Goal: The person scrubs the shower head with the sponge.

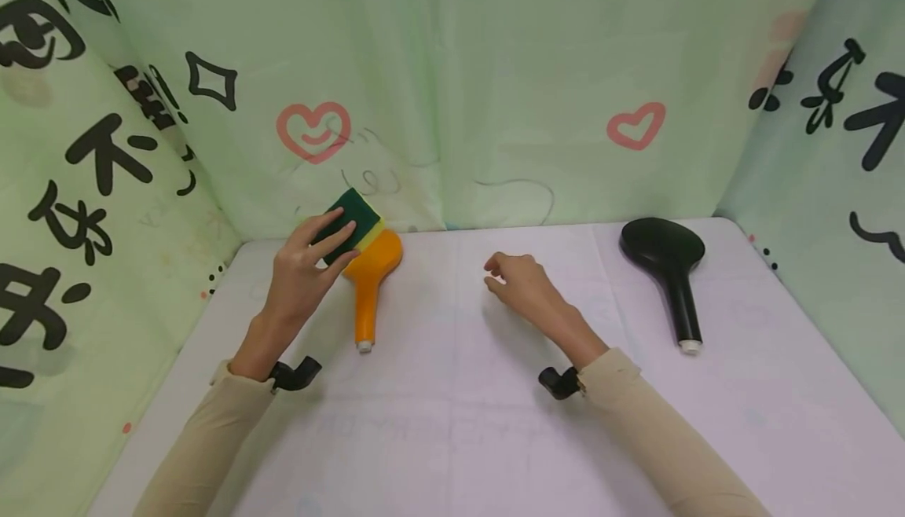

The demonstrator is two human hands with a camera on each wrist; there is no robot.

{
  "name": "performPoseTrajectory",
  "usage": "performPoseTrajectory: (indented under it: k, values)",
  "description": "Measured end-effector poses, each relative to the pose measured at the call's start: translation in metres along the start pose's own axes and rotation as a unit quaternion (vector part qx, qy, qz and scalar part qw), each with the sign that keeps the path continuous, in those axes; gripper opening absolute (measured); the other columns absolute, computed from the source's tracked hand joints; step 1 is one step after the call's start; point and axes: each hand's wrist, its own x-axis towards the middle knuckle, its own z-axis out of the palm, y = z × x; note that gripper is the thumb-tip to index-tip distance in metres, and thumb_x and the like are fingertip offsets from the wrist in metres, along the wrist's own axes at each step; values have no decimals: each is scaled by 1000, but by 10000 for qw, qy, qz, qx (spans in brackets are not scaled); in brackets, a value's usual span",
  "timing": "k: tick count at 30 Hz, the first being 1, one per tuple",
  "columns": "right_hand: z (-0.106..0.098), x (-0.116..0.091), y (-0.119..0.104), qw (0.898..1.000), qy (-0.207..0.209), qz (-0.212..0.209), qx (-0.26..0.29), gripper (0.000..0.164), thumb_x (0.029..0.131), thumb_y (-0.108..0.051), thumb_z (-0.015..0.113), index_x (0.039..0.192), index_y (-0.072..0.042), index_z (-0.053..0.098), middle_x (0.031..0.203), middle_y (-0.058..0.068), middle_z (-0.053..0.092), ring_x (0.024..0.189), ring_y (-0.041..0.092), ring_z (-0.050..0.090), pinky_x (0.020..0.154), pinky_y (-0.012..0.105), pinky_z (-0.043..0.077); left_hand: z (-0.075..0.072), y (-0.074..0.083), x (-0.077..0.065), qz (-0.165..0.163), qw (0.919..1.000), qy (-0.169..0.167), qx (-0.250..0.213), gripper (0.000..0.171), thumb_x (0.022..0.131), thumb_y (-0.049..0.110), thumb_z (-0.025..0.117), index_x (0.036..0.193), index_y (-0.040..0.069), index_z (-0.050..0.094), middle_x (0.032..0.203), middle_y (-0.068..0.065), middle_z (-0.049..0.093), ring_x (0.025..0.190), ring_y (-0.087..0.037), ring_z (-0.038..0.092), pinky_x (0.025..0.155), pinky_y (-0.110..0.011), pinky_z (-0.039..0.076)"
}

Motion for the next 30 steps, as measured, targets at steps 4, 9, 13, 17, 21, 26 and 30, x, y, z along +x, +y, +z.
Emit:
performPoseTrajectory:
  k: [4,9,13,17,21,26,30]
  values:
    - [-24,-17,19,9994,219,143,-243,27,100,-11,63,122,5,66,117,22,71,110,40,66,93,54,54,5,3,3,-10,9999,-115,26,44,84,12,82,127,3,71,139,-21,59,125,-41,55,101,-51,53]
    - [-51,-36,39,9979,366,310,-441,30,101,-14,62,124,5,65,120,25,68,111,43,63,94,58,52,15,6,7,53,9999,-128,-10,45,83,10,83,126,5,72,139,-19,60,125,-42,55,100,-51,53]
    - [-69,-50,55,9965,391,550,-495,32,102,-15,61,127,5,63,122,28,66,114,46,60,94,61,51,26,8,10,205,9997,-109,-86,46,81,9,85,125,4,73,137,-20,61,124,-43,56,101,-50,53]
    - [-84,-61,71,9951,581,459,-662,31,101,-13,62,124,7,64,120,29,65,111,47,59,91,62,50,37,10,14,417,9987,-29,-300,44,81,11,85,123,2,74,135,-22,62,121,-44,58,100,-49,54]
    - [-93,-70,87,9922,859,370,-827,29,99,-11,64,120,9,65,117,30,66,108,48,61,87,63,51,49,12,19,600,9971,38,-472,42,82,12,84,121,1,74,132,-24,63,119,-45,59,101,-50,53]
    - [-105,-78,106,9894,794,858,-858,36,102,-14,61,126,12,60,124,37,60,114,55,55,89,68,48,61,21,25,567,9966,-35,-601,42,84,13,83,122,1,73,133,-23,63,121,-42,59,104,-48,51]
    - [-114,-86,121,9850,688,1227,-1003,40,102,-16,61,128,13,57,125,40,57,112,57,54,86,69,47,70,29,31,483,9962,-128,-718,41,86,14,82,124,1,72,135,-21,62,124,-40,58,105,-44,51]
